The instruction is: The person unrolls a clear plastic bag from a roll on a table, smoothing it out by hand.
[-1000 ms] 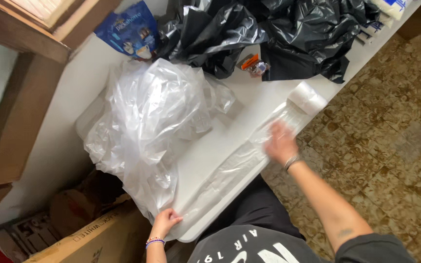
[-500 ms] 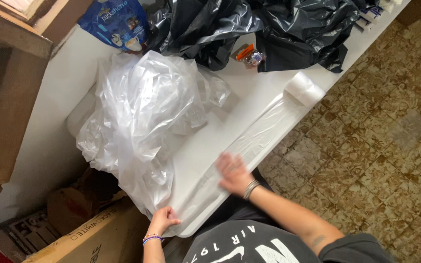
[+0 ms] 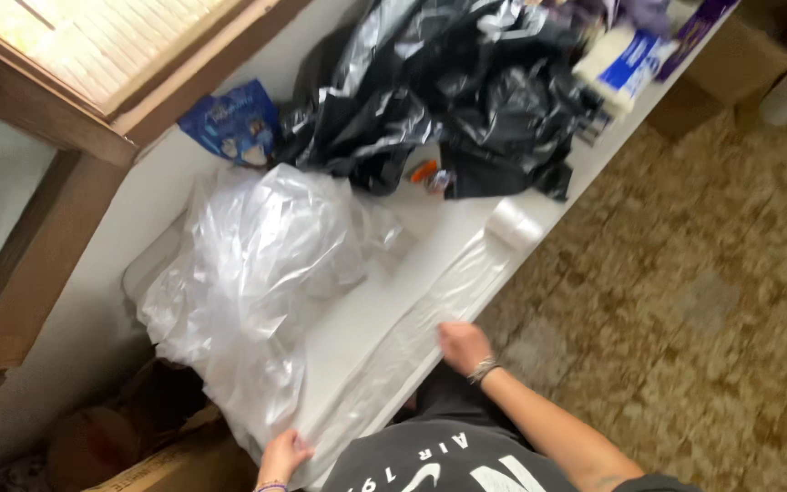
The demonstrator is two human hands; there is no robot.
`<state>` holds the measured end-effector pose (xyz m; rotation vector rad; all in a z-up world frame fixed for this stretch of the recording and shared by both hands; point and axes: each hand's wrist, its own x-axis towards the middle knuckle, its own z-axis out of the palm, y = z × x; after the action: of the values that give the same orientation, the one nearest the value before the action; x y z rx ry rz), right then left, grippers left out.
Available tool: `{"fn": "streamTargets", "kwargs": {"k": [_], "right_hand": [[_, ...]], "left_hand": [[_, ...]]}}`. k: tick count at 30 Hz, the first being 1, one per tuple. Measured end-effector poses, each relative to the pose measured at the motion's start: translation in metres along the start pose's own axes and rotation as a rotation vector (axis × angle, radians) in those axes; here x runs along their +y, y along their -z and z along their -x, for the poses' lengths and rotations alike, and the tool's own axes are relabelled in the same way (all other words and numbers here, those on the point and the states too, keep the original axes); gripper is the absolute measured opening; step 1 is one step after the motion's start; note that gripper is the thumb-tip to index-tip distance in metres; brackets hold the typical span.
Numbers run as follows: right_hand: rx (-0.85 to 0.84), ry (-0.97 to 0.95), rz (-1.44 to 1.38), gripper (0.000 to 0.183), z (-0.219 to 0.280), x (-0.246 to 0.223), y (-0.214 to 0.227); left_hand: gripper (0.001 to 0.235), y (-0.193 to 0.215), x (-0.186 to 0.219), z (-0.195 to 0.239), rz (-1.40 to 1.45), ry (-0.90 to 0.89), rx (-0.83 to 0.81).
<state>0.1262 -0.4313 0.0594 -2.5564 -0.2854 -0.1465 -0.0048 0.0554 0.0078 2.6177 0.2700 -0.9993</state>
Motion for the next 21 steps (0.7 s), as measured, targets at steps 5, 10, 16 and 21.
{"fn": "streamTargets", "kwargs": {"k": [5,10,16,21], "right_hand": [[0.007,-0.159,0.226,0.016,-0.023,0.101,0.067],[-0.149,0.170,0.265,0.043,-0.044,0.167,0.064],[-0.283,0.180,0.427,0.085,-0.096,0.188,0.027],[-0.758,0.041,0.509,0.081,-0.125,0.128,0.075]], "left_hand": [[0.067,0.002,0.039,0.013,0.080,0.127,0.210],[0.050,-0.008,0.088,0.035,0.085,0.206,0.569],[0.043,-0.030,0.143,0.026,0.246,0.097,0.590],[0.044,-0.068,0.155,0.021,0.238,0.201,0.484]]}}
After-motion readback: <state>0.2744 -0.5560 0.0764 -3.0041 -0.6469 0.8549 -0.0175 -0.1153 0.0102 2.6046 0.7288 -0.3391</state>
